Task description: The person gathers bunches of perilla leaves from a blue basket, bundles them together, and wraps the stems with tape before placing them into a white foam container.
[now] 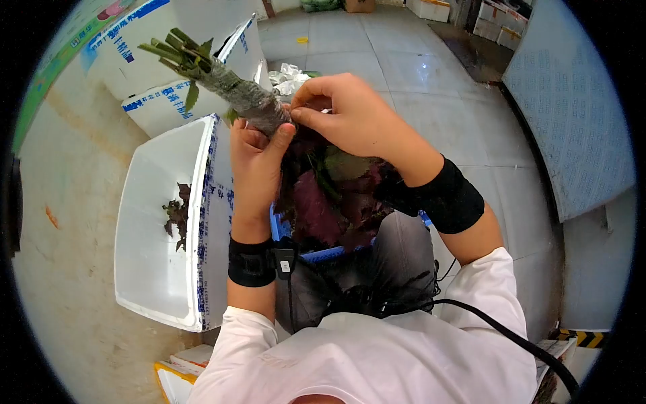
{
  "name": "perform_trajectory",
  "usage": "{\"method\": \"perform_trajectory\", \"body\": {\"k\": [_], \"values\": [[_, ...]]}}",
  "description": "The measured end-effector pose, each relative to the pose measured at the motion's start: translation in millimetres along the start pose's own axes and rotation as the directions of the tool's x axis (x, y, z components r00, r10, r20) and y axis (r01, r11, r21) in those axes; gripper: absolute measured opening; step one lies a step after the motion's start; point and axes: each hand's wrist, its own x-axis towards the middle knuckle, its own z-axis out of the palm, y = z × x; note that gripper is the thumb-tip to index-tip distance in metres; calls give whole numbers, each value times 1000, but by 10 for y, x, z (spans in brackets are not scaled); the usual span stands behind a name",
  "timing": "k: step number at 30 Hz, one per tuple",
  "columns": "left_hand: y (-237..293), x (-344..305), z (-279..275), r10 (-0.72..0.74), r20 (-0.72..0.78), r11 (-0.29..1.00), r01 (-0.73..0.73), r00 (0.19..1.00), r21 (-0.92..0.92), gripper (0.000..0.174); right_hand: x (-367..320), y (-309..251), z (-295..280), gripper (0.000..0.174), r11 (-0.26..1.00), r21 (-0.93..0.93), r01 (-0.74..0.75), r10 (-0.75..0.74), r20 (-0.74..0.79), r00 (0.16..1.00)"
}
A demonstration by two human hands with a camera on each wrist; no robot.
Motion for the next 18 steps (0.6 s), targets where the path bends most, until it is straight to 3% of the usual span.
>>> {"method": "perform_trajectory", "body": {"k": [1, 3, 6, 7, 12, 15, 17, 18], "values": [[-3, -1, -18, -8, 4, 1000, 8, 1000, 2, 53, -18, 9, 19, 18, 999, -16, 29, -29, -15, 999], [-9, 10, -81, -136, 39, 990, 135, 990, 29, 36, -60, 9, 19, 19, 998, -28, 49, -50, -40, 998], [-86, -22, -86, -81, 12, 994, 82, 997, -77, 24, -90, -1, -48, 20, 989, -146, 10, -19, -59, 998], [-123, -31, -97, -77, 43, 990, 82, 996, -114, 32, -90, 42, -58, 20, 985, -172, 7, -21, -77, 997], [-225, -63, -121, -117, 85, 981, 128, 990, -143, 36, -93, 220, -95, 19, 982, -181, -47, 17, -163, 986], [-194, -108, -87, -147, 154, 965, 176, 977, -193, 39, -75, 258, -114, 18, 976, -218, 10, -28, -78, 997], [-159, -153, -93, -175, 176, 952, 213, 969, -221, 42, -48, 293, -159, 11, 986, 157, 55, -80, 156, 985], [-142, -161, -122, -140, 238, 961, 190, 961, -202, 46, -42, 303, -175, 11, 985, 160, 56, -81, 154, 985]]}}
